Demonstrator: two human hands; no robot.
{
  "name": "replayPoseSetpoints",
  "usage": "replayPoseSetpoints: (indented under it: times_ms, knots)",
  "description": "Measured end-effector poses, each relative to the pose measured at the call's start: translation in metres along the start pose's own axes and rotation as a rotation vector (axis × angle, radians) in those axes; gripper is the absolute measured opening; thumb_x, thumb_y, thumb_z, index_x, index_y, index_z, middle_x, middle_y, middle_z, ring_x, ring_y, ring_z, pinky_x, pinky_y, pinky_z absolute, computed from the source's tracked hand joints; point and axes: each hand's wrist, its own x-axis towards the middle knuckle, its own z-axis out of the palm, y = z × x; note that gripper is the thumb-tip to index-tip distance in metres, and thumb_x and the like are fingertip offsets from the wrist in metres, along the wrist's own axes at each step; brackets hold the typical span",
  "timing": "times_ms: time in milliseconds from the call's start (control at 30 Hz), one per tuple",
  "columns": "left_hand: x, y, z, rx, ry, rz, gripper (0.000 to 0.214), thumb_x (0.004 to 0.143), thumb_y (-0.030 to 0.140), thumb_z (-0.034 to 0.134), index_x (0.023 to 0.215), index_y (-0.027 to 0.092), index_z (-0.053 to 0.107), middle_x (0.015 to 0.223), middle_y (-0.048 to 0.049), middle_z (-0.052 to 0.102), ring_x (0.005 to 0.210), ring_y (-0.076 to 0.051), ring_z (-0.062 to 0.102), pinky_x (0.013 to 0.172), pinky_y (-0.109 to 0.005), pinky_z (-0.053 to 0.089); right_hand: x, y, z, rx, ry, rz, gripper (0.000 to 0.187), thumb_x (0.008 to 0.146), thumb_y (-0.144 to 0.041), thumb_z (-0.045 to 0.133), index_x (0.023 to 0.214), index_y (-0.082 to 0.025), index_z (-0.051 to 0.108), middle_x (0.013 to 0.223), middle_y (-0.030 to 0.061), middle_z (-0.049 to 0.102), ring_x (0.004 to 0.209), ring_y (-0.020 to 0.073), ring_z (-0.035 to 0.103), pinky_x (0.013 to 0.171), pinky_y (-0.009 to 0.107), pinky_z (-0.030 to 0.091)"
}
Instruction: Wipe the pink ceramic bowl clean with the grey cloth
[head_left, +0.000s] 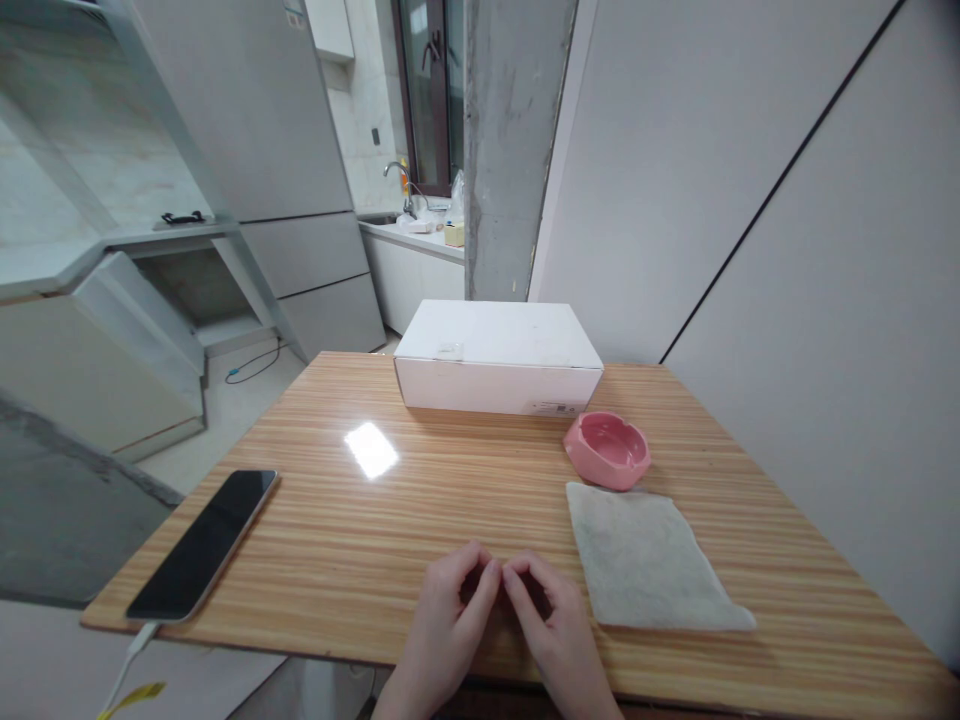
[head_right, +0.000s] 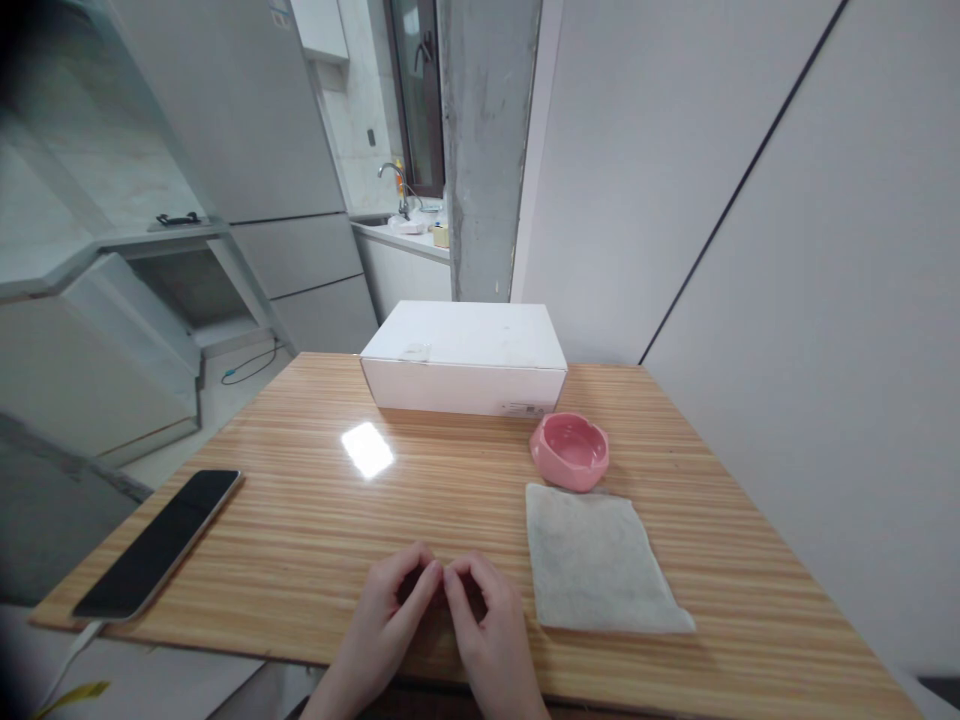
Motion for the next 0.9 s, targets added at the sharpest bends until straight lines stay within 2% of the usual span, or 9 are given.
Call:
replayPoseSetpoints:
  times_ms: [900]
  knots:
    - [-0.0011,0.0015,-0.0008,0.009,-0.031,-0.015,0.034,0.096,0.039,0.044,0.071,0.018,0.054,0.068,0.0,0.056,0.067,-0.014,0.051,0.064,-0.023,0.035,-0.0001,0.0011,-0.0002,0.014,-0.007,0.006,0.033,0.096,-0.045,0.046,0.08,-0.021,0.062,0.077,0.0025,0.066,0.074,0.0195,0.062,0.069,0.027,0.045]
